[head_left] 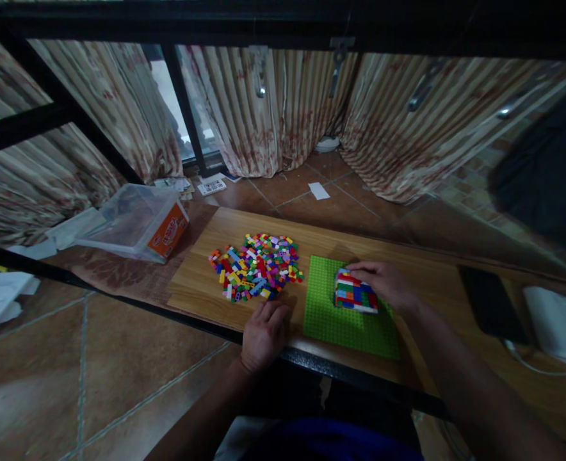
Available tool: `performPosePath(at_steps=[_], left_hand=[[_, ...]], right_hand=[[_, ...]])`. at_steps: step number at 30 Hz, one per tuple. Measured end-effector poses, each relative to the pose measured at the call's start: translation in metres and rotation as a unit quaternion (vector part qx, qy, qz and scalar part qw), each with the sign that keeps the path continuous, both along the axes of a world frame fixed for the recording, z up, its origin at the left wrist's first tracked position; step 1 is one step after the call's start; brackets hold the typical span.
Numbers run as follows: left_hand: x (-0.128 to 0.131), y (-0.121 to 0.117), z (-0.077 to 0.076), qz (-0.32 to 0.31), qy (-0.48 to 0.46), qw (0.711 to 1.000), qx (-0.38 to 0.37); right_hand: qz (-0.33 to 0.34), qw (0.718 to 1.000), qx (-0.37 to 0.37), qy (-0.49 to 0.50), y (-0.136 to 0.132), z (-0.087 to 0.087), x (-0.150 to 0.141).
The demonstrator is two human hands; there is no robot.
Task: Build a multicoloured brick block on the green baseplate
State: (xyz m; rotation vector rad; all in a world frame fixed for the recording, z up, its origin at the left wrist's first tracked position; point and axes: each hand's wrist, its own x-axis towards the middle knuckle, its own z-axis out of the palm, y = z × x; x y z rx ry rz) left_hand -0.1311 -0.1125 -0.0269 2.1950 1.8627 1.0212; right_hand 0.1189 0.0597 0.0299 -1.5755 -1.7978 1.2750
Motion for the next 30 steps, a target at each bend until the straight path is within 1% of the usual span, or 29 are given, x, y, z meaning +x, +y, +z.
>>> performPosePath(at_steps=[8,13,17,20,22,25,27,30], left_hand=[[0.000,-0.001,-0.001,-0.002,-0.003,1.000,-0.008],[0.000,-0.001,-0.001,0.000,-0.006,1.000,-0.004],[0.000,-0.001,0.000,-0.003,-0.003,1.000,-0.001],[0.001,0.000,0.001,0.000,-0.004,1.000,0.001],[0.001,0.000,0.002,0.003,-0.006,1.000,-0.001],[0.002,0.001,0.002,0.002,-0.005,1.000,-0.002],[0.002,0.001,0.002,0.005,0.000,1.000,0.005],[0.003,0.001,0.001,0.008,0.009,1.000,0.016]], right_hand=[[-0.001,1.000,-0.018,0.004,0.000,0.001,0.000],[-0.004,1.000,-0.004,0.015,-0.002,0.000,-0.002],[-0.006,1.000,0.005,-0.020,-0.002,0.001,-0.003],[0.013,0.999,0.020,-0.036,-0.002,0.002,-0.003],[0.010,0.997,0.063,-0.052,-0.006,0.004,-0.006],[-0.007,0.979,0.184,-0.084,-0.019,0.008,-0.020],[0.027,0.962,0.254,-0.093,-0.032,0.010,-0.037],[0.104,0.938,0.305,-0.125,-0.051,0.006,-0.066]])
